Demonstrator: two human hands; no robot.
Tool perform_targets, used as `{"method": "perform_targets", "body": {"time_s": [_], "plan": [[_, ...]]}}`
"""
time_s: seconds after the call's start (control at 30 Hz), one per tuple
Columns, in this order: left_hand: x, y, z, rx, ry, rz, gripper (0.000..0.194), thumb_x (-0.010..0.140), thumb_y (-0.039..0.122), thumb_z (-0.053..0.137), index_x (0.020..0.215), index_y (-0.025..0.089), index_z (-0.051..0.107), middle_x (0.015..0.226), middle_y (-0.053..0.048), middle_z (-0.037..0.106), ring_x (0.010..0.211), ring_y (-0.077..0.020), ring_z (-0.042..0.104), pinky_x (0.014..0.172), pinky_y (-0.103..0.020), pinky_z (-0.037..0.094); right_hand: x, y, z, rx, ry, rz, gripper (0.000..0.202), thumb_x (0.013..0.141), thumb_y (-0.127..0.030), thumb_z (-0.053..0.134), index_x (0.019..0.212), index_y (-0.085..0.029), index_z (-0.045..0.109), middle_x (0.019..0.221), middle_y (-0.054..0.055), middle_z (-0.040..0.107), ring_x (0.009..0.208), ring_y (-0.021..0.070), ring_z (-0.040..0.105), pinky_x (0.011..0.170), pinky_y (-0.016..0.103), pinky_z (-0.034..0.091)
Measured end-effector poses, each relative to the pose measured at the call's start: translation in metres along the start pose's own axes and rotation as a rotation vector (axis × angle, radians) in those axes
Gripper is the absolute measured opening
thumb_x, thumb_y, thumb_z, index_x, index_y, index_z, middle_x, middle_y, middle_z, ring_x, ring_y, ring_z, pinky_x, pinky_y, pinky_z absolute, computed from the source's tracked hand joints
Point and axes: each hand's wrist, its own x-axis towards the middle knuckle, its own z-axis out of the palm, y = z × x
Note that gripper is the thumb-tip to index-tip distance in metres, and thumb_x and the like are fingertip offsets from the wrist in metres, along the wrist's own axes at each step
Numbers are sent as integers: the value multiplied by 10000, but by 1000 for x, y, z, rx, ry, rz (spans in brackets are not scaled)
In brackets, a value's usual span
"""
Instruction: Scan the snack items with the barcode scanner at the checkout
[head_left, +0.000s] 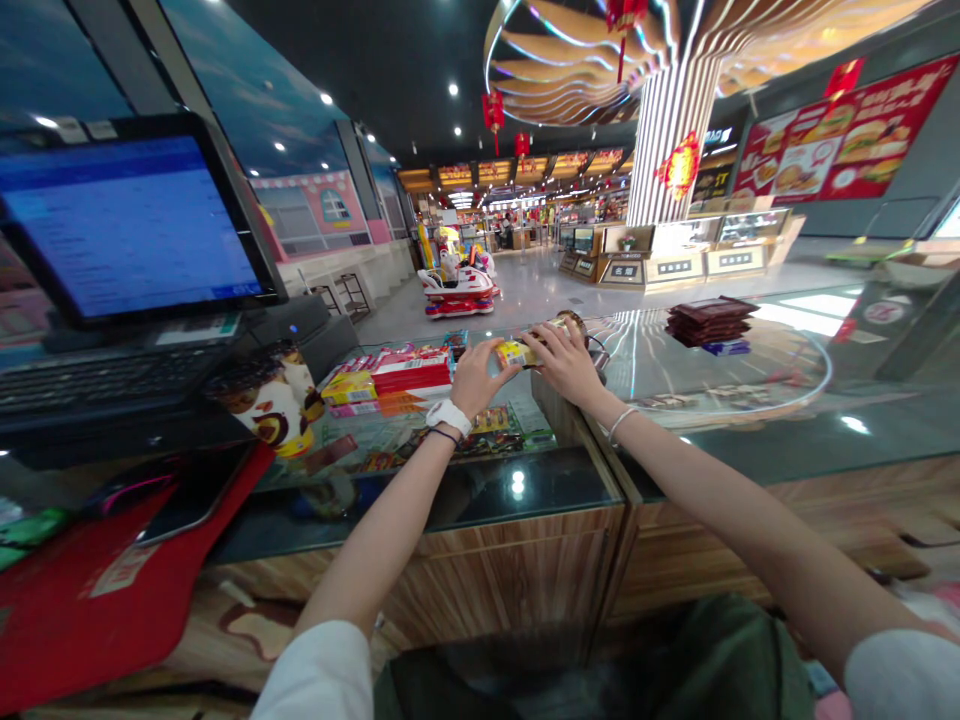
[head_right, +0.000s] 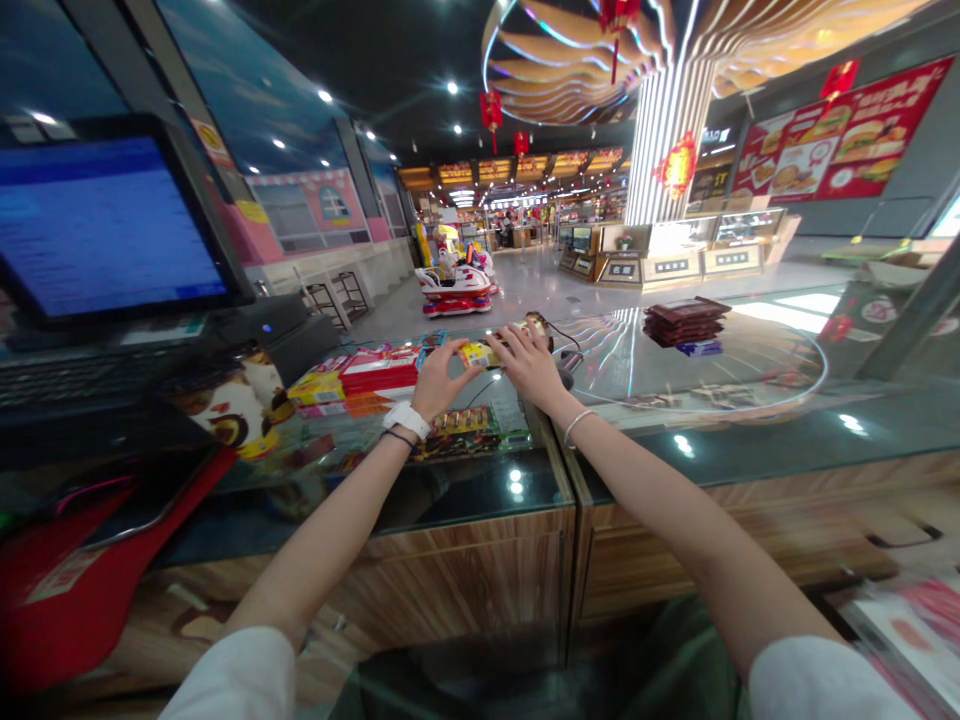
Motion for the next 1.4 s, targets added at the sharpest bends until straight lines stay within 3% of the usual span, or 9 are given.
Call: {"method": "perform_targets", "body": {"time_s": [0.1,0.2,0.33,0.5,0.73,0.93,1.13,1.3,1.4], "plan": [[-1,0,-2,85,8,98,642,815,481,725,1336,187,494,1291,-132,610,1214,-293,570,1060,-456,442,0,0,2,-24,-7,2,549,935,-183,474,1481,-149,422,1451,159,510,1407,313,390,1211,560,210],[-3,2,-2,165,-22,141,623,792,415,757,1323,209,504,1282,-118,599,1197,-296,566,1065,-469,433,0,-1,3,-22,-17,-14,572,941,-195,469,1505,-149,384,1475,157,489,1420,319,373,1211,565,204],[-5,4,-1,208,-42,117,494,815,288,723,1271,215,549,1233,-92,622,1160,-270,586,1073,-448,425,-2,-4,5,-5,-27,-34,607,934,-167,455,1529,-151,336,1490,156,477,1424,307,373,1218,561,181],[-7,7,-3,170,-2,71,430,848,272,684,1258,221,567,1245,-74,642,1190,-251,586,1133,-448,365,-1,-4,7,61,0,-4,631,917,-190,497,1524,-150,328,1515,160,446,1430,296,367,1217,574,167],[-4,5,-2,100,-35,26,430,864,284,669,1276,241,557,1283,-69,647,1223,-253,580,1128,-463,379,-1,6,5,87,14,15,601,880,-197,558,1466,-168,428,1408,155,546,1361,298,448,1220,601,163],[-5,2,0,119,-13,48,518,844,263,695,1332,218,528,1311,-91,625,1238,-252,569,1119,-438,401,0,3,5,49,13,3,575,919,-223,528,1477,-139,416,1457,160,513,1404,303,404,1221,584,175],[-6,1,-2,147,8,36,466,822,283,731,1263,235,589,1255,-77,658,1196,-256,598,1098,-440,416,0,0,8,54,-8,5,570,923,-213,520,1476,-123,415,1472,172,498,1420,297,390,1221,585,176],[-7,-2,-2,151,34,31,467,819,304,736,1264,245,604,1239,-71,669,1177,-252,608,1069,-429,441,6,5,-5,124,21,-40,581,930,-254,511,1490,-152,396,1471,145,506,1404,279,413,1222,564,201],[-6,-5,-2,151,49,16,463,811,306,746,1250,241,616,1244,-78,666,1177,-261,607,1052,-427,450,8,28,-18,184,87,-16,503,952,-268,464,1446,-175,449,1436,125,539,1350,257,473,1199,525,274]]}}
